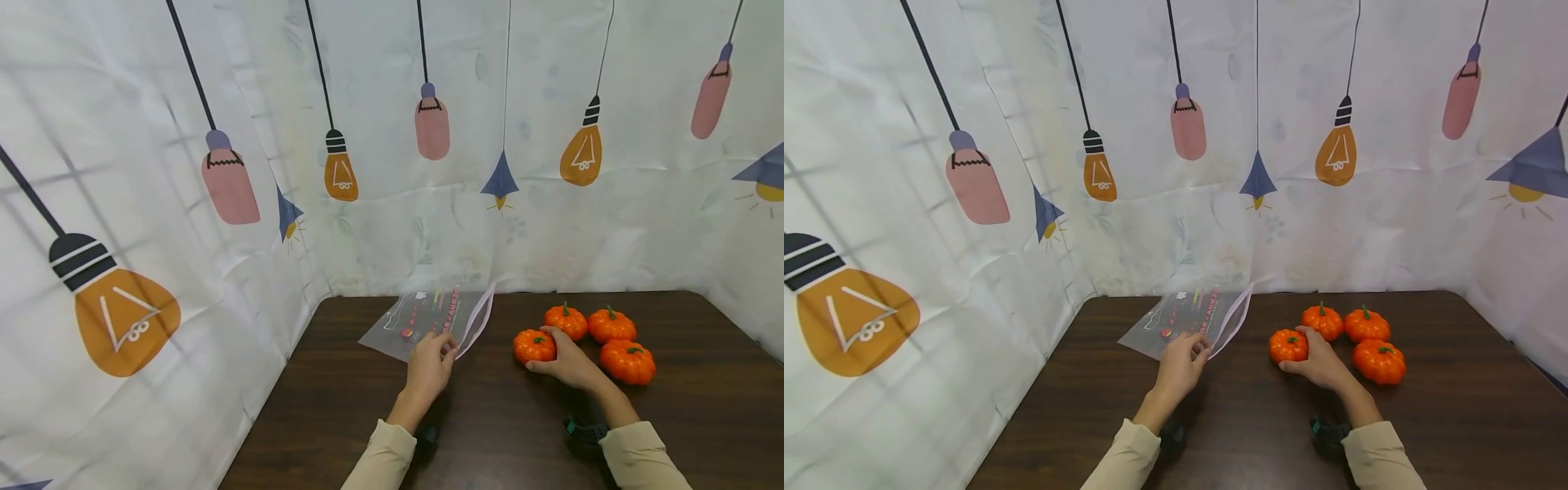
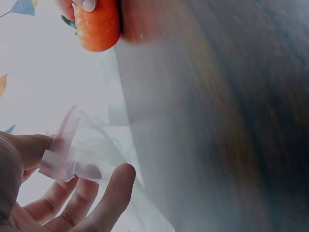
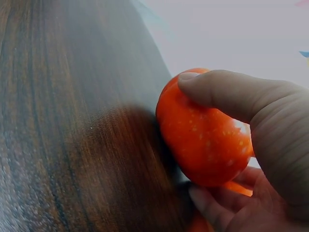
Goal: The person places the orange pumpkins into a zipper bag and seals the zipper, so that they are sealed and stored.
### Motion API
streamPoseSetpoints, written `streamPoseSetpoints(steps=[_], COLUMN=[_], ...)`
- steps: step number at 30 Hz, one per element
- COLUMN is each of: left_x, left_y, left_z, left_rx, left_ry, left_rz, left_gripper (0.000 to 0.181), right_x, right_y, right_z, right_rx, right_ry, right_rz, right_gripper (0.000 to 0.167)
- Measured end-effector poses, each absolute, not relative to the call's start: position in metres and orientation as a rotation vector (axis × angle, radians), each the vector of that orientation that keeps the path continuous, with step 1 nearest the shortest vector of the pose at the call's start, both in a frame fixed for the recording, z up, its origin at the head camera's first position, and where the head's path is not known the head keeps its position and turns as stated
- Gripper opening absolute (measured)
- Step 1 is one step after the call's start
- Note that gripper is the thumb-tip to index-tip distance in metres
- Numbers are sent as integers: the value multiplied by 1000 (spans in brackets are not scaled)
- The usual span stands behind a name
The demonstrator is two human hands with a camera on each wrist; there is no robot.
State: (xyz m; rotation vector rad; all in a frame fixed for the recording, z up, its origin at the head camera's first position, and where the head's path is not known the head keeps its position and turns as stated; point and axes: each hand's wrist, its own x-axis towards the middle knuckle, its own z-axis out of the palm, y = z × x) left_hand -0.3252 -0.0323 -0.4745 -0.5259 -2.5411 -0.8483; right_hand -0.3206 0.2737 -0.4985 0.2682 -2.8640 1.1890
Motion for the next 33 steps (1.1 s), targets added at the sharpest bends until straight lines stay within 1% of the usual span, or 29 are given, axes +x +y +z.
streamPoseSetpoints(steps=[6, 12, 16, 22, 33], left_x=[-326, -326, -327, -328, -328], left_y=[-34, -37, -37, -38, -40], left_z=[-476, -475, -474, -477, -478], left_rx=[-614, -757, -797, -771, -687], left_ry=[-2522, -2593, -2622, -2629, -2716], left_rz=[-966, -980, -994, -964, -975], left_gripper=[7, 5, 4, 6, 5], right_x=[-319, -317, -315, -316, -315], right_y=[272, 273, 276, 280, 274], right_z=[-494, -486, -480, -476, -468], right_rx=[240, 226, 192, 147, 222], right_ry=[-2874, -2849, -2836, -2835, -2777], right_rz=[1197, 1209, 1218, 1215, 1241], right_gripper=[96, 96, 98, 102, 95])
